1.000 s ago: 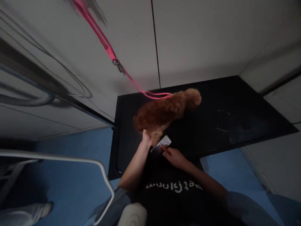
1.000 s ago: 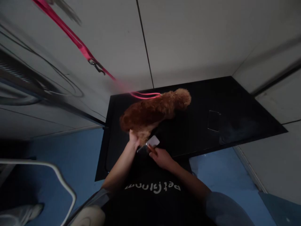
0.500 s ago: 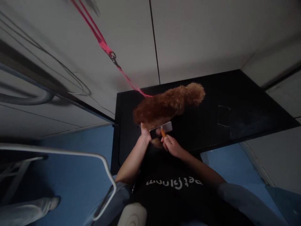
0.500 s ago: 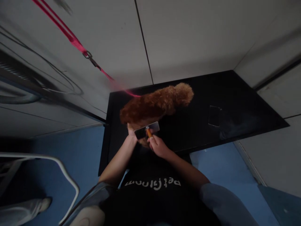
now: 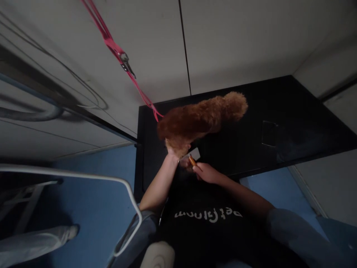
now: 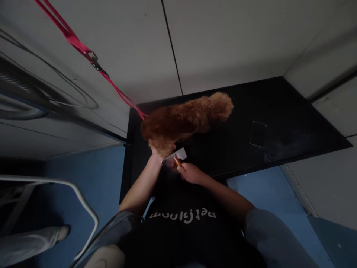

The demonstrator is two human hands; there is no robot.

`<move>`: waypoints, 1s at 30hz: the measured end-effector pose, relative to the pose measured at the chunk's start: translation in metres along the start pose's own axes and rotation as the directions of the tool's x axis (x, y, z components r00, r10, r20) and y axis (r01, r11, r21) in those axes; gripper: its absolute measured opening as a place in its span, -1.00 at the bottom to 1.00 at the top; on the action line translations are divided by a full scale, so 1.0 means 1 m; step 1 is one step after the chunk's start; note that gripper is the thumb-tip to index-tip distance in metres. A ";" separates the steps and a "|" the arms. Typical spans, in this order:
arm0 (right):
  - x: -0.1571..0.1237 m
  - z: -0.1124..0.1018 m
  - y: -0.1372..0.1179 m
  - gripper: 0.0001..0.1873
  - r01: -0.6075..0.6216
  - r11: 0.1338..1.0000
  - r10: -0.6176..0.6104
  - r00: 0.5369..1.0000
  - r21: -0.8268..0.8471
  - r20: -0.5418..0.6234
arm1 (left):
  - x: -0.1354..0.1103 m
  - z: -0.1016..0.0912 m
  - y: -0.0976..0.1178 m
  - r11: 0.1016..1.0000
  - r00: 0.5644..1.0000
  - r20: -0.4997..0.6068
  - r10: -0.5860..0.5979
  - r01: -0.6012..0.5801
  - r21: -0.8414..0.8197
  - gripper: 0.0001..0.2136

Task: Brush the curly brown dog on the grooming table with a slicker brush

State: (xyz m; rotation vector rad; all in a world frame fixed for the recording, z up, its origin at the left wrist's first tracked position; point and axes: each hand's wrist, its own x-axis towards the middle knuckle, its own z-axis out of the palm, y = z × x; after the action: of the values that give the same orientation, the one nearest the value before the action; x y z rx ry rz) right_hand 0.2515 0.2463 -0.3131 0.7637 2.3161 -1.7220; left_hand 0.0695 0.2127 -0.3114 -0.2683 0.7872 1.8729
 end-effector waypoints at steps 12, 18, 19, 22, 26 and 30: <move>0.007 0.009 0.015 -0.79 -0.363 0.783 0.106 0.878 0.505 0.467 | -0.001 -0.002 0.000 0.995 0.997 0.024 -0.069 0.067 0.080 -0.48; 0.009 0.003 0.020 -0.76 -0.161 0.712 -0.021 0.968 0.684 0.249 | 0.003 -0.007 -0.002 0.999 0.999 -0.004 -0.051 0.051 0.015 -0.51; 0.010 0.002 0.021 -0.77 -0.146 0.715 -0.001 0.978 0.684 0.210 | 0.004 -0.006 -0.002 0.999 0.999 0.008 -0.049 0.049 0.014 -0.53; 0.007 0.000 0.023 -0.75 -0.328 0.733 0.078 0.911 0.595 0.406 | 0.005 -0.006 0.000 0.993 0.996 0.030 -0.089 0.086 0.082 -0.54; 0.007 -0.004 0.021 -0.73 -0.308 0.724 0.003 0.897 0.618 0.442 | 0.005 -0.008 0.001 0.992 0.995 0.041 -0.095 0.090 0.093 -0.50; 0.013 0.000 0.017 -0.82 -0.138 0.741 0.018 0.982 0.657 0.186 | 0.007 -0.010 0.000 0.984 0.989 0.040 -0.142 0.137 0.113 -0.42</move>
State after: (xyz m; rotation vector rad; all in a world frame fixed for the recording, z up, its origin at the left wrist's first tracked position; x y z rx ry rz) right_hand 0.2487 0.2537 -0.3331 0.7491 1.4912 -2.4939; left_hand 0.0652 0.2112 -0.3228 -0.2030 0.8154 1.6922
